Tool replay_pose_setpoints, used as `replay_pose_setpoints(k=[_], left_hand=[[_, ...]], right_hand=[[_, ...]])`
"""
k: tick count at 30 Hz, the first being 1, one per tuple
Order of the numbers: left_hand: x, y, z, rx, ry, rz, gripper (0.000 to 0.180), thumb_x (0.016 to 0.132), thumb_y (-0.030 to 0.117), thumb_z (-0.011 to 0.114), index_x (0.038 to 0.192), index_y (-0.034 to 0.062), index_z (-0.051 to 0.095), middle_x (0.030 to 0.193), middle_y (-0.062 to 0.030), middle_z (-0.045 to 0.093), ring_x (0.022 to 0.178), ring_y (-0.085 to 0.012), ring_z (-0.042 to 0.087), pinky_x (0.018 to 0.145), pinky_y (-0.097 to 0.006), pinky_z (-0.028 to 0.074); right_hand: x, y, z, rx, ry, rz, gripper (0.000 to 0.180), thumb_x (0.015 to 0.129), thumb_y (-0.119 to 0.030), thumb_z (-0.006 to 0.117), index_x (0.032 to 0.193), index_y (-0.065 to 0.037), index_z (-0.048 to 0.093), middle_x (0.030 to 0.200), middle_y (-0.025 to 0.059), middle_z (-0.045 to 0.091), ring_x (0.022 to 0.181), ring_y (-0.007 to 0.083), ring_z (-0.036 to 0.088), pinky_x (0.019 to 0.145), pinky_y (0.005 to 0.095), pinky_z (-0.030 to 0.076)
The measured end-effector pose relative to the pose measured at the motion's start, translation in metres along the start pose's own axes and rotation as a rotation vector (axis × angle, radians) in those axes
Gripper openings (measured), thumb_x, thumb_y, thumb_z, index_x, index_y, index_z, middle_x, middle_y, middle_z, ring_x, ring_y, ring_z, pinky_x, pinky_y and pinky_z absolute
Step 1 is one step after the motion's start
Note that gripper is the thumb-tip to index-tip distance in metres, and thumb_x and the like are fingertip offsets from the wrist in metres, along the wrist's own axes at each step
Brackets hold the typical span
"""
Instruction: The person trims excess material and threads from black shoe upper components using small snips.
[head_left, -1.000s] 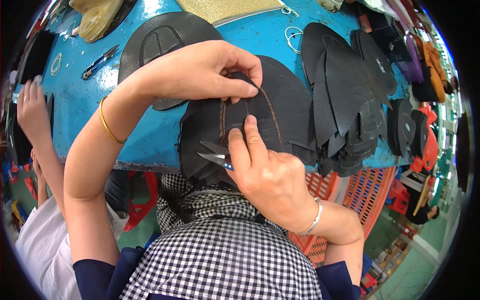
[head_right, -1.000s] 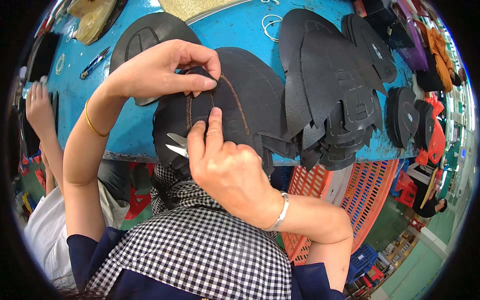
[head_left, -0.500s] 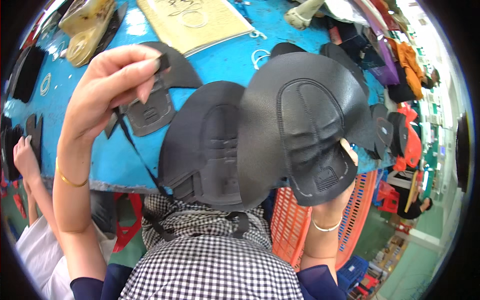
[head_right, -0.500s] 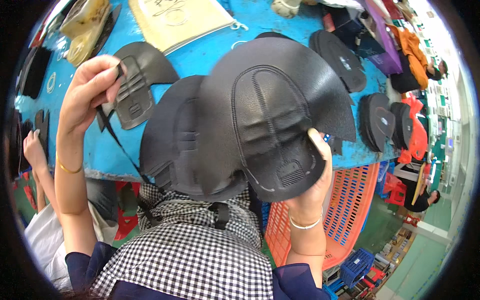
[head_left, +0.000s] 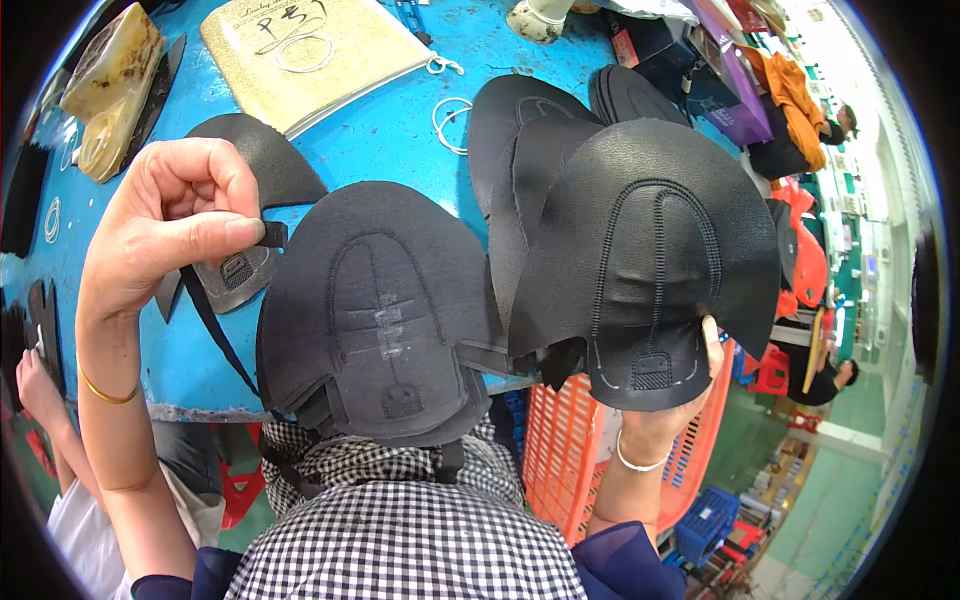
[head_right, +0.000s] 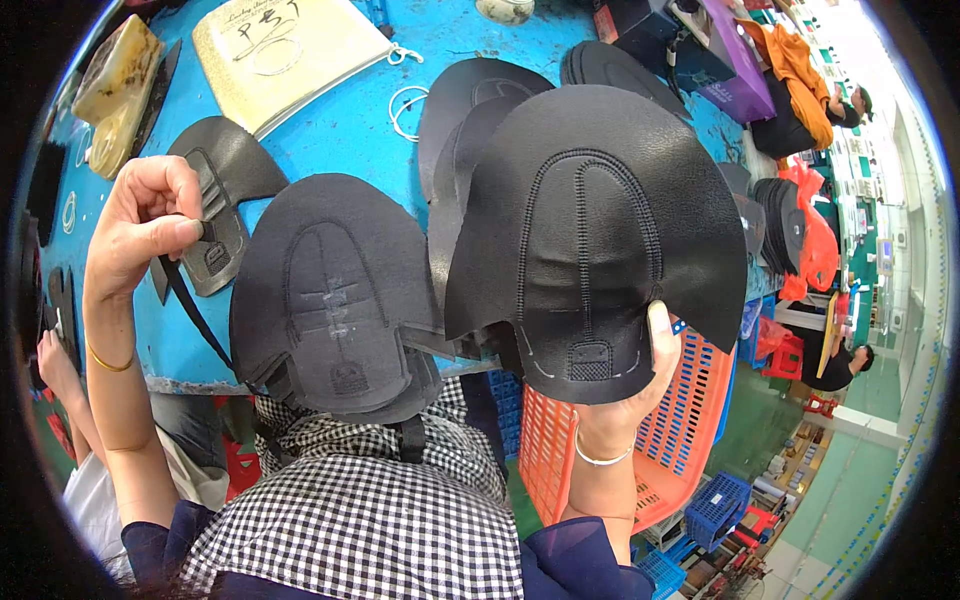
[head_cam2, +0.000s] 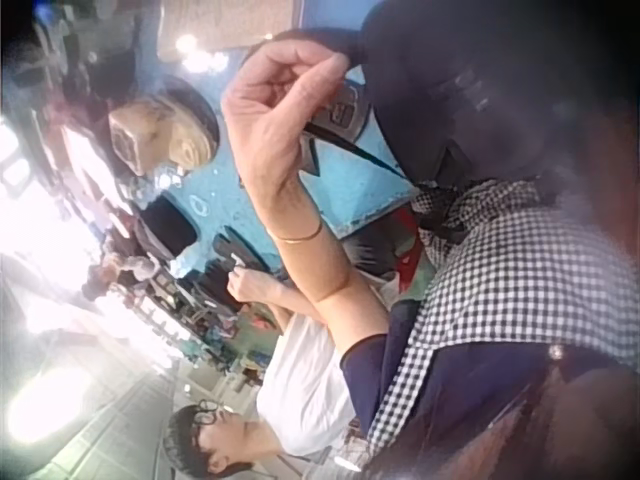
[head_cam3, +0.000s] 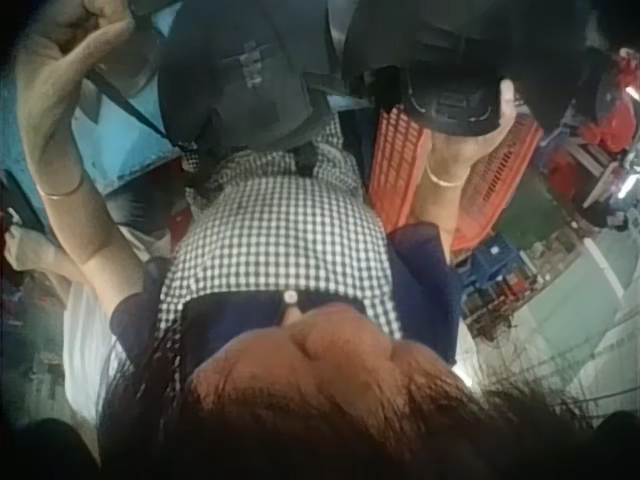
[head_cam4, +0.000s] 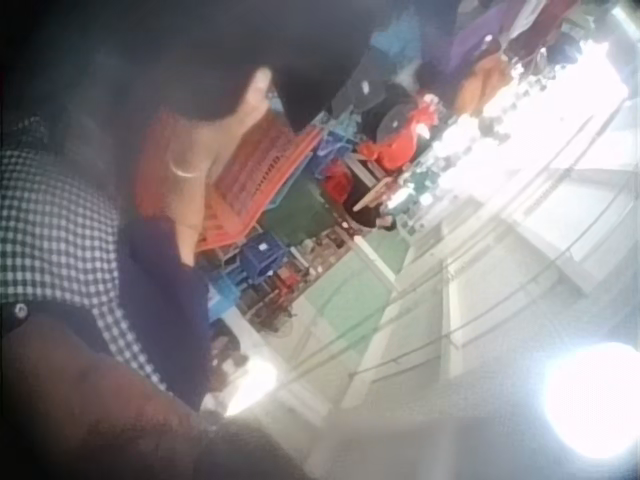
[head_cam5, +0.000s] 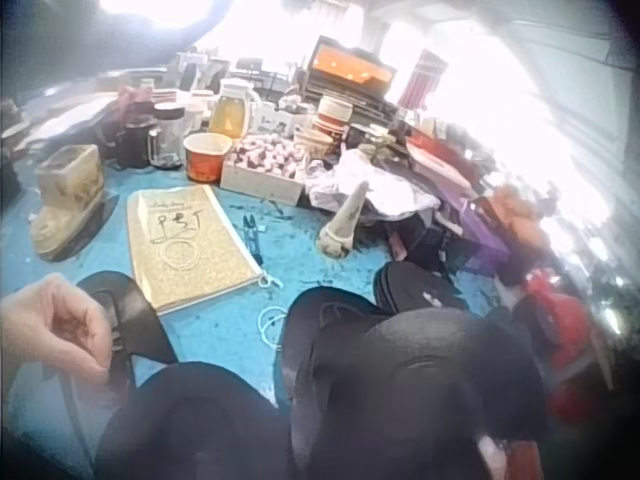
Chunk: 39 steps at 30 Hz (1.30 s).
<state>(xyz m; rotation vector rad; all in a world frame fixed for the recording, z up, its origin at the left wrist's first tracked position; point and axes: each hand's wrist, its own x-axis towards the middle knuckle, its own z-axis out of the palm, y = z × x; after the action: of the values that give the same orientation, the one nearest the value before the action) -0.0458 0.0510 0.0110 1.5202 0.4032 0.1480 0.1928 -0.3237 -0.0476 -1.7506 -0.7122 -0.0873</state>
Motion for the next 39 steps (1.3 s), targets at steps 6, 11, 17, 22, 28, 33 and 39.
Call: replay_pose_setpoints(k=[6, 11, 17, 22, 28, 33, 39], left_hand=[[0.010, 0.017, 0.001, 0.302, -0.089, -0.015, 0.012, 0.081, 0.008, 0.078, 0.082, -0.0004, 0.069, 0.074, 0.0021, 0.065, 0.066, -0.0024, 0.057, 0.058, -0.017, 0.044], [0.035, 0.011, 0.032, 0.536, -0.347, 0.176, 0.011, 0.076, 0.011, 0.082, 0.079, 0.0041, 0.074, 0.074, -0.0045, 0.067, 0.064, -0.0142, 0.060, 0.058, -0.027, 0.044], [0.049, -0.013, 0.057, 0.608, -0.597, 0.133, 0.014, 0.076, 0.017, 0.077, 0.083, 0.0052, 0.075, 0.079, -0.0066, 0.071, 0.074, -0.0245, 0.067, 0.068, -0.034, 0.051], [0.055, -0.021, 0.068, 0.826, -0.582, 0.176, 0.013, 0.077, 0.019, 0.074, 0.084, 0.0073, 0.076, 0.083, -0.0083, 0.072, 0.084, -0.0286, 0.068, 0.078, -0.038, 0.052], [0.054, -0.020, 0.067, 0.792, -0.590, 0.140, 0.013, 0.078, 0.019, 0.074, 0.086, 0.0087, 0.076, 0.082, -0.0084, 0.072, 0.085, -0.0290, 0.067, 0.081, -0.040, 0.051], [0.055, -0.026, 0.069, 0.820, -0.575, 0.209, 0.014, 0.079, 0.021, 0.075, 0.086, 0.0097, 0.075, 0.080, -0.0076, 0.071, 0.084, -0.0292, 0.067, 0.079, -0.040, 0.051], [0.046, -0.028, 0.069, 1.035, -0.392, 0.324, 0.021, 0.076, 0.029, 0.079, 0.084, 0.0103, 0.073, 0.076, -0.0073, 0.069, 0.082, -0.0268, 0.067, 0.077, -0.038, 0.051]], right_hand=[[0.032, 0.001, 0.001, 0.417, 0.222, 0.573, 0.031, 0.102, -0.020, 0.055, 0.124, 0.001, 0.054, 0.108, 0.0070, 0.058, 0.087, 0.0125, 0.060, 0.074, 0.0248, 0.048], [0.053, 0.010, -0.047, 0.470, 0.138, 0.355, 0.031, 0.108, -0.026, 0.042, 0.126, -0.001, 0.050, 0.094, 0.0014, 0.051, 0.063, 0.0052, 0.035, 0.052, 0.0216, 0.029], [0.016, -0.049, 0.024, 0.215, -0.347, 0.283, 0.031, 0.104, -0.017, 0.046, 0.130, 0.000, 0.042, 0.076, 0.0013, 0.046, 0.054, 0.0049, 0.036, 0.047, 0.0207, 0.028], [0.020, -0.067, 0.064, 0.093, -0.867, 0.080, 0.025, 0.090, 0.008, 0.058, 0.112, 0.001, 0.049, 0.078, 0.0075, 0.061, 0.063, 0.0110, 0.060, 0.055, 0.0247, 0.048], [0.037, -0.063, 0.103, -0.204, -1.113, -0.329, 0.021, 0.076, 0.000, 0.072, 0.091, -0.005, 0.059, 0.078, 0.0070, 0.063, 0.065, 0.0224, 0.064, 0.056, 0.0325, 0.050], [0.038, -0.059, 0.113, -0.281, -1.185, -0.447, 0.021, 0.073, -0.006, 0.074, 0.086, -0.009, 0.057, 0.070, 0.0034, 0.056, 0.062, 0.0212, 0.060, 0.052, 0.0361, 0.047], [0.044, -0.060, 0.117, -0.348, -1.272, -0.563, 0.017, 0.077, -0.010, 0.070, 0.081, -0.011, 0.054, 0.064, 0.0031, 0.049, 0.060, 0.0203, 0.058, 0.049, 0.0352, 0.045]])
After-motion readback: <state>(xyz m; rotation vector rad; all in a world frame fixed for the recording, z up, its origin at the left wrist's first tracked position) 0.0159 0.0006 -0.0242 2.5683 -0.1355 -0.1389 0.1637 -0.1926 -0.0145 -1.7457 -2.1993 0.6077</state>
